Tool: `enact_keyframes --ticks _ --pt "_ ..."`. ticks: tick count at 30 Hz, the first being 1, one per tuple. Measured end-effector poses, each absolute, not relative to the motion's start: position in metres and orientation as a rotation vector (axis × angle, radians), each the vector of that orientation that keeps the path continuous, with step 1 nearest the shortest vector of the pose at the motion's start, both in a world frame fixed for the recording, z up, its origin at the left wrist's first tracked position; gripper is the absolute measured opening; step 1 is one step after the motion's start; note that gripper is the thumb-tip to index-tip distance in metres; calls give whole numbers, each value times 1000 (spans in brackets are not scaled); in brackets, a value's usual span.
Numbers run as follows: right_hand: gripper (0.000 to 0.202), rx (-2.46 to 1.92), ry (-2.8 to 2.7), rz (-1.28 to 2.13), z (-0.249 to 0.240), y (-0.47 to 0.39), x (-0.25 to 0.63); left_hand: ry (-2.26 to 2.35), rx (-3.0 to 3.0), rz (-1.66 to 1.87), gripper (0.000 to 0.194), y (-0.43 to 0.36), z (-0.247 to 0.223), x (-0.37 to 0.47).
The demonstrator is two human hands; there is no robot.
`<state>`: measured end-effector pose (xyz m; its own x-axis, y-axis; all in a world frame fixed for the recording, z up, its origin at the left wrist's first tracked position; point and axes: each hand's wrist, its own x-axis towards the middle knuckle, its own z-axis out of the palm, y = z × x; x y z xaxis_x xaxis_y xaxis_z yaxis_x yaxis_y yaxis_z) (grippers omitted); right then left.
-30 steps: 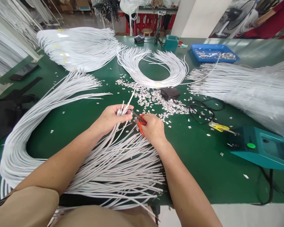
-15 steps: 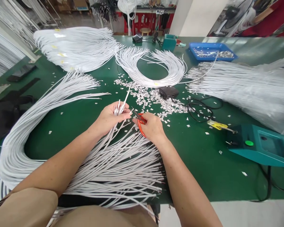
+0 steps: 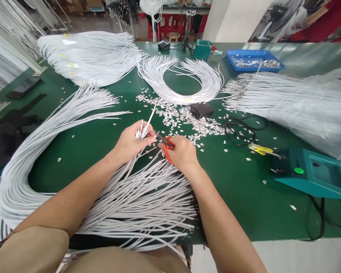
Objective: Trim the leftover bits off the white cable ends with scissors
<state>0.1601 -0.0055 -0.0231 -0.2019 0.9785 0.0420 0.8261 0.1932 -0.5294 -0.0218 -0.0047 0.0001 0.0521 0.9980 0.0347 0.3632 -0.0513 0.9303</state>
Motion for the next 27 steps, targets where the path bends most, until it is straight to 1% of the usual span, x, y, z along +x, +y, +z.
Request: enact_keyframes --ticks 5,12,18,20,22,25,27 --pt "34 -1656 -2107 516 -26 -6 160 1389 1500 1012 19 -4 -2 -22" --pt "35 -1627 -2153 329 -34 -5 159 1377 1470 1015 21 -5 -1 -21" --pt "35 -1620 -2130 370 -33 -8 155 1478 1483 1027 22 -6 1 -19" --pt "35 -1629 -2121 414 -31 -7 156 1474 1464 1034 23 -7 0 -18" --pt "31 -1649 -2096 507 -29 -6 159 1470 1461 1040 23 -7 0 -18" --pt "23 -1614 -1854 792 -24 -4 162 1501 1482 1038 25 -8 2 -16" --pt "19 -1473 -1574 1036 -20 -4 161 1511 1485 1022 26 -10 4 -14"
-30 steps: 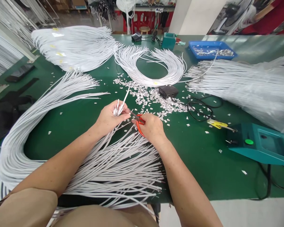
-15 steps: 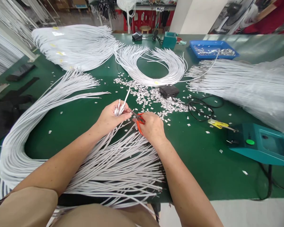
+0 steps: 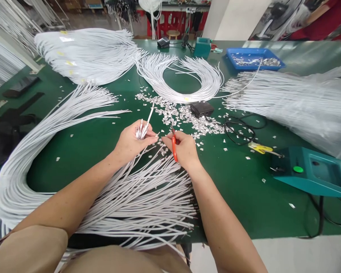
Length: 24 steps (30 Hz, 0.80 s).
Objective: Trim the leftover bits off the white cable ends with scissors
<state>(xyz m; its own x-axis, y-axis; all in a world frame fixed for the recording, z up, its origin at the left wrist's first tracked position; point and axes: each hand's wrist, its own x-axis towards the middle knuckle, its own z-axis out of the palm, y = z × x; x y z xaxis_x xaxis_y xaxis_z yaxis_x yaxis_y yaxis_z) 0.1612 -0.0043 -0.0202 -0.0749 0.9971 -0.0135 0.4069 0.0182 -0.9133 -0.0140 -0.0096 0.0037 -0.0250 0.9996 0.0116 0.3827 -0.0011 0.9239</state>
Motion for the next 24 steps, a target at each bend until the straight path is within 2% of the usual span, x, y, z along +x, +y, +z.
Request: enact_keyframes --ticks 4,10,15,24 --pt "18 -1192 -1202 1359 -15 -7 153 1507 1499 991 28 -12 5 -10" --pt "10 -1162 -1063 1420 -15 -9 146 1490 1515 988 27 -12 1 -10" --pt "11 -1153 -967 1563 -15 -8 148 1268 1228 918 29 -10 0 -13" --pt "19 -1179 -1034 1438 -9 -11 148 1341 1248 981 33 -7 -4 -14"
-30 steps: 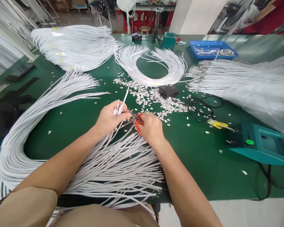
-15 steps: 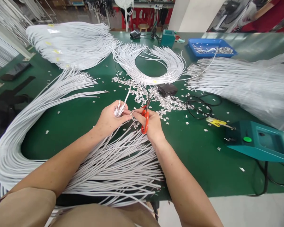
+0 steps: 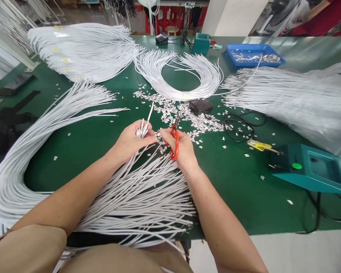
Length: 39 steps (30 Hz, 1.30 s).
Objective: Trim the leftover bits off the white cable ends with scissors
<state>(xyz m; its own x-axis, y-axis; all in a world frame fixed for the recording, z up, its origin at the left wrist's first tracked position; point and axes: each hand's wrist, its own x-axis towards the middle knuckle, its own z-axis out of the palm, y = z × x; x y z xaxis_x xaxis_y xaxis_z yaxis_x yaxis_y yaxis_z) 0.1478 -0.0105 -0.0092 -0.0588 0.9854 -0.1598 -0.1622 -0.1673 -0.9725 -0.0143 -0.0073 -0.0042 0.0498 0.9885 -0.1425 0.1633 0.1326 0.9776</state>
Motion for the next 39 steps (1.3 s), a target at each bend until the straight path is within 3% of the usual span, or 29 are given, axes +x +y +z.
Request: enact_keyframes --ticks 4,9,13,22,32,39 --pt "14 -1208 -1113 1365 -17 -9 146 1296 1197 982 33 -7 -5 -13" --pt "20 -1421 -1212 1025 -28 -1 154 1217 1172 844 35 -5 0 -23" --pt "19 -1353 -1269 822 -23 -4 156 1192 1234 724 34 -2 1 -34" --pt "14 -1192 -1341 1176 -20 -9 146 1261 1304 740 28 -1 5 -34" --pt "23 -1236 -1457 1228 -26 -8 148 1176 1178 844 35 1 5 -32" --pt "21 -1621 -1886 763 -31 -4 153 1232 1151 889 33 0 5 -30"
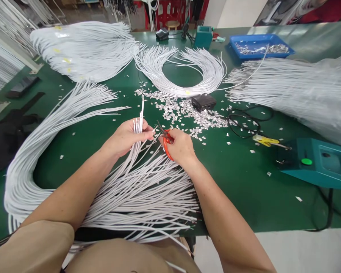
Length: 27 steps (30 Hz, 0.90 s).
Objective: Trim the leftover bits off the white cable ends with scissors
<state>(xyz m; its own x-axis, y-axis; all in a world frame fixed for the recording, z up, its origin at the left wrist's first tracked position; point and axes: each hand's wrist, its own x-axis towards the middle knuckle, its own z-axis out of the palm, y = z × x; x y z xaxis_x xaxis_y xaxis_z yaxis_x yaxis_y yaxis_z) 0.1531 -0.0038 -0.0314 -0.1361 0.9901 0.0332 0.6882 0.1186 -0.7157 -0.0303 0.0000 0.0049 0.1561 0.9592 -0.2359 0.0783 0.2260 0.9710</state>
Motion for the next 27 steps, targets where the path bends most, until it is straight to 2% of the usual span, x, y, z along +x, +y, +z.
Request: enact_keyframes --ticks 9,19,22,27 --pt "32 -1715 -2118 626 -28 -9 149 1280 1217 914 33 -1 1 -27" --pt "29 -1704 -2138 638 -29 -7 150 1243 1239 922 28 -2 -2 -28" --pt "25 -1636 -1959 812 -29 -5 154 1242 1247 927 30 -2 -3 -28" --pt "19 -1248 -1281 1328 -24 -3 155 1297 1308 904 30 -6 0 -23"
